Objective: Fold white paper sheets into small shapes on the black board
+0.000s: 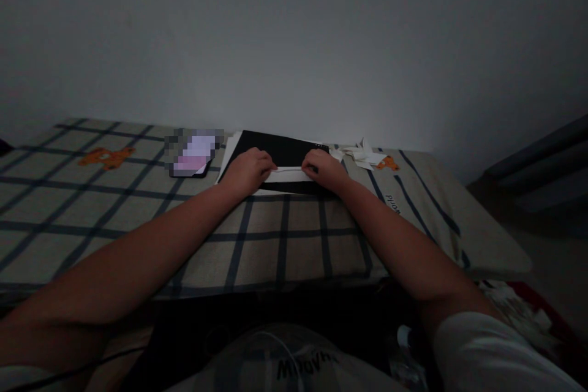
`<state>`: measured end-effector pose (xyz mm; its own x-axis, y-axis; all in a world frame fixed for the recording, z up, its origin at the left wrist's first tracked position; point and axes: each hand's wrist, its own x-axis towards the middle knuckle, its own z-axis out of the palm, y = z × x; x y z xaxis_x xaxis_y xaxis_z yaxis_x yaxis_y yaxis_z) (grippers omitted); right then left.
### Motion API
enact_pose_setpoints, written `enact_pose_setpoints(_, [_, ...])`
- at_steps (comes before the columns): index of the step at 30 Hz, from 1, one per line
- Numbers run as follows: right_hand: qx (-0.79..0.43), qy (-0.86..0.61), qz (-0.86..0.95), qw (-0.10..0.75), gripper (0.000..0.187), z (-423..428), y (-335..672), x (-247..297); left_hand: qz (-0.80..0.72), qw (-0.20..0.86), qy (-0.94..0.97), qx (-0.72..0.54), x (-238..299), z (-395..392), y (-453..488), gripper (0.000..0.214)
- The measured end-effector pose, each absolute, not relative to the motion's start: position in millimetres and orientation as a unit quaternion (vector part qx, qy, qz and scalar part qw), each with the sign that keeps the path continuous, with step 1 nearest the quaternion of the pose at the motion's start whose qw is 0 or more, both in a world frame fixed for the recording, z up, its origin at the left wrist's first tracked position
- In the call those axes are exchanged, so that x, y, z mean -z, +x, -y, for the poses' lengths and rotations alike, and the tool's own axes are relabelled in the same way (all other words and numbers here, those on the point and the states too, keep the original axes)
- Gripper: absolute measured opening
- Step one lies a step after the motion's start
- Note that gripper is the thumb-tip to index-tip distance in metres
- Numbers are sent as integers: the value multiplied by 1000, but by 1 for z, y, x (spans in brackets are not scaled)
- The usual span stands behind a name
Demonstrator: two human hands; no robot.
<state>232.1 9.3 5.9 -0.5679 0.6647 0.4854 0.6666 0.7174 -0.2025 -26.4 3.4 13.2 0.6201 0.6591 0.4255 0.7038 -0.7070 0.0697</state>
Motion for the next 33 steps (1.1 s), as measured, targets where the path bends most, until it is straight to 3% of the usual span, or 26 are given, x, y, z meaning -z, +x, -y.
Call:
enact_pose_setpoints(9, [-82,-335,906,245,10,-9,243,-8,393,64,-903,161,-25,11,-23,34])
enact_pose_setpoints(13, [-93,-335,907,237,18,-7,244,-11,398,63,-904,140,-29,14,-23,42])
enact_pose_setpoints(23, [-79,-338,909,230,22,-6,243,-10,400,69,-903,143,-22,5,-27,31])
enact_pose_setpoints(33, [-84,-312,916,236,21,-5,238,-7,424,80,-888,157,-16,2,-27,33])
